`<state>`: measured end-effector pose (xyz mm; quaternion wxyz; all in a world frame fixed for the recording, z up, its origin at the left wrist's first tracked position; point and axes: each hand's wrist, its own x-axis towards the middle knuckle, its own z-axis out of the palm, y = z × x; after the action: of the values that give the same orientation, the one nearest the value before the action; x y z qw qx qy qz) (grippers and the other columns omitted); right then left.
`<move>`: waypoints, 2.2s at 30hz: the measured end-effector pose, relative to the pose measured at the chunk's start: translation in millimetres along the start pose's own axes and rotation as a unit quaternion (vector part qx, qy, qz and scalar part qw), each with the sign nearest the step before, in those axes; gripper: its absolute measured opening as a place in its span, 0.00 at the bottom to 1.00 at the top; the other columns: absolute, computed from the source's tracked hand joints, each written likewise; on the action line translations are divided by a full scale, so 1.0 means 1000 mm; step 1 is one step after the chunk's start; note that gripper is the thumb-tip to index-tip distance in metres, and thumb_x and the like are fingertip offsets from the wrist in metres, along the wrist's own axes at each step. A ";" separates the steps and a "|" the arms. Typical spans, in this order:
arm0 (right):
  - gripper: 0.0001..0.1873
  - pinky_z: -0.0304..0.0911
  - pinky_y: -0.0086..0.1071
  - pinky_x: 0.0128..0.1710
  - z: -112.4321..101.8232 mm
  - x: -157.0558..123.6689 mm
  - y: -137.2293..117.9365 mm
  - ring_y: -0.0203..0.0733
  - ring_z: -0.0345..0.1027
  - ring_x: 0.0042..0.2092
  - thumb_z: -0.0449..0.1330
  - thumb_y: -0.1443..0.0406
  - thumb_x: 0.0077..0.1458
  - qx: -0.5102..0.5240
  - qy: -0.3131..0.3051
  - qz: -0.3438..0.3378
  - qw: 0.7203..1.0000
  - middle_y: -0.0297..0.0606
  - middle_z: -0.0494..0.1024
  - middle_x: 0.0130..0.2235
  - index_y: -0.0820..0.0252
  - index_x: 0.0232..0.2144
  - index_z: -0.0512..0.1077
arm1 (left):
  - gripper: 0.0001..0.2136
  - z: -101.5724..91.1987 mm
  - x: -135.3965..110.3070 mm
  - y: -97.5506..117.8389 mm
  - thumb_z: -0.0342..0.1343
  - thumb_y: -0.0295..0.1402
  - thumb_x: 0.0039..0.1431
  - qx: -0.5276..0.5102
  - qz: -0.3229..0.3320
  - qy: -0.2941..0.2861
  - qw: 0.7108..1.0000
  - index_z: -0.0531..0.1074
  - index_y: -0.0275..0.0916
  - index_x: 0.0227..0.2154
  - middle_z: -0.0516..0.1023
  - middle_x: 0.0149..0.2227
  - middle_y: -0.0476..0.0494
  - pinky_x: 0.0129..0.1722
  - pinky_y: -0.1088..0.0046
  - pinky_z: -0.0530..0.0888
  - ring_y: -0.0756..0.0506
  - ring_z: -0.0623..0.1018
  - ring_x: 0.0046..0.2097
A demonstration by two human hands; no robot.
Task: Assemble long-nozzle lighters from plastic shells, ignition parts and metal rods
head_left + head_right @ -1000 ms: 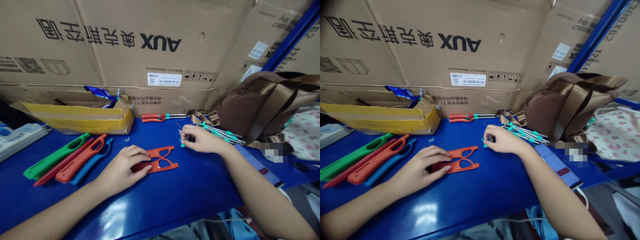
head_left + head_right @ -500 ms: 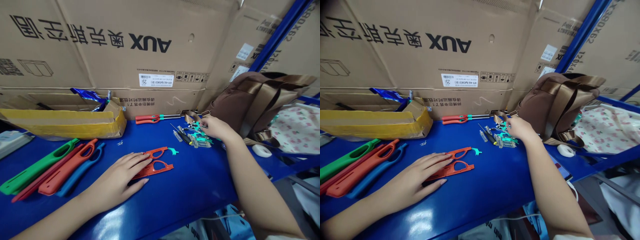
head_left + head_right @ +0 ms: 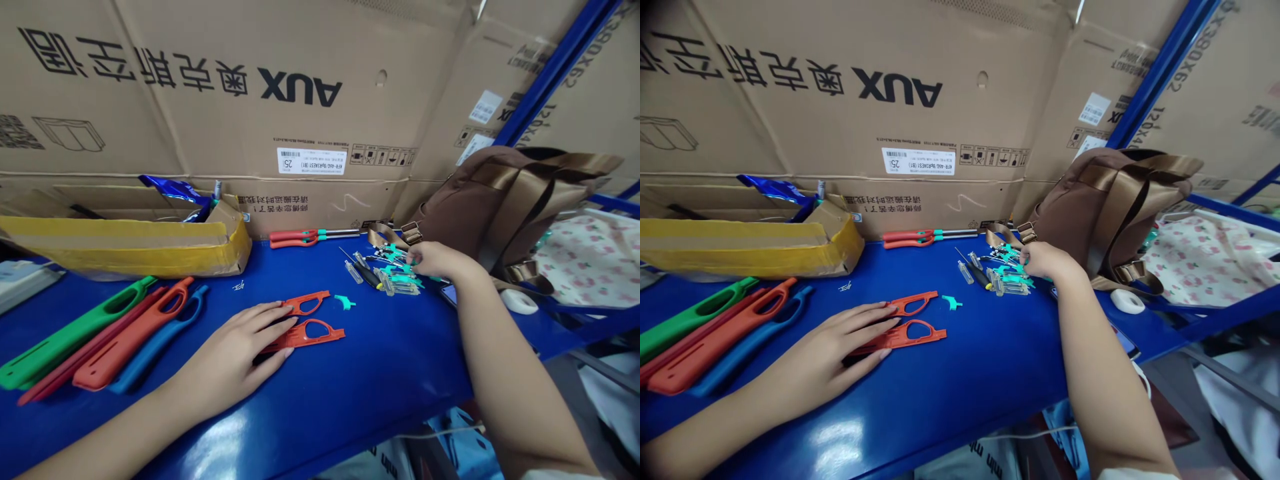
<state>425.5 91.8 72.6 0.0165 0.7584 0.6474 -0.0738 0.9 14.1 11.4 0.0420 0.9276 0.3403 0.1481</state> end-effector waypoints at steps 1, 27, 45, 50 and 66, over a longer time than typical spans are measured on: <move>0.17 0.62 0.29 0.33 0.000 0.000 0.000 0.44 0.75 0.36 0.61 0.75 0.39 0.007 0.001 -0.006 1.000 0.37 0.82 0.36 0.56 0.34 0.79 | 0.19 0.000 0.000 0.000 0.51 0.41 0.70 -0.001 0.001 0.003 1.000 0.73 0.46 0.60 0.72 0.64 0.44 0.61 0.49 0.74 0.35 0.72 0.64; 0.08 0.63 0.37 0.36 0.055 -0.010 -0.101 0.50 0.70 0.43 0.66 0.63 0.55 0.061 0.189 -0.190 0.961 0.44 0.71 0.41 0.60 0.27 0.73 | 0.17 0.003 0.000 0.000 0.52 0.39 0.69 -0.017 0.011 0.026 0.999 0.75 0.45 0.57 0.75 0.61 0.43 0.60 0.50 0.75 0.37 0.75 0.62; 0.09 0.64 0.36 0.42 0.002 -0.023 -0.056 0.51 0.72 0.50 0.58 0.65 0.60 -0.025 0.112 -0.068 0.991 0.45 0.78 0.49 0.56 0.40 0.76 | 0.17 -0.002 -0.001 0.001 0.53 0.40 0.68 -0.011 -0.017 0.019 1.000 0.77 0.46 0.55 0.77 0.60 0.42 0.57 0.48 0.77 0.34 0.77 0.59; 0.04 0.64 0.36 0.31 -0.007 -0.013 -0.010 0.51 0.76 0.35 0.64 0.71 0.45 -0.047 0.005 0.061 0.997 0.45 0.81 0.34 0.58 0.26 0.77 | 0.17 -0.003 0.000 0.002 0.53 0.42 0.68 -0.005 -0.017 0.027 0.999 0.78 0.45 0.54 0.78 0.59 0.41 0.58 0.47 0.76 0.34 0.78 0.58; 0.09 0.67 0.35 0.33 0.001 -0.004 -0.015 0.49 0.77 0.37 0.65 0.69 0.44 -0.033 0.012 0.083 0.996 0.44 0.82 0.38 0.54 0.31 0.80 | 0.16 -0.005 0.001 0.002 0.55 0.42 0.66 -0.009 -0.019 0.034 0.999 0.79 0.48 0.52 0.78 0.58 0.43 0.57 0.51 0.78 0.35 0.79 0.57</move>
<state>410.5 89.8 73.1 0.0395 0.8095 0.5843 -0.0416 1.1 13.4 16.8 0.0417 0.9149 0.3576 0.1823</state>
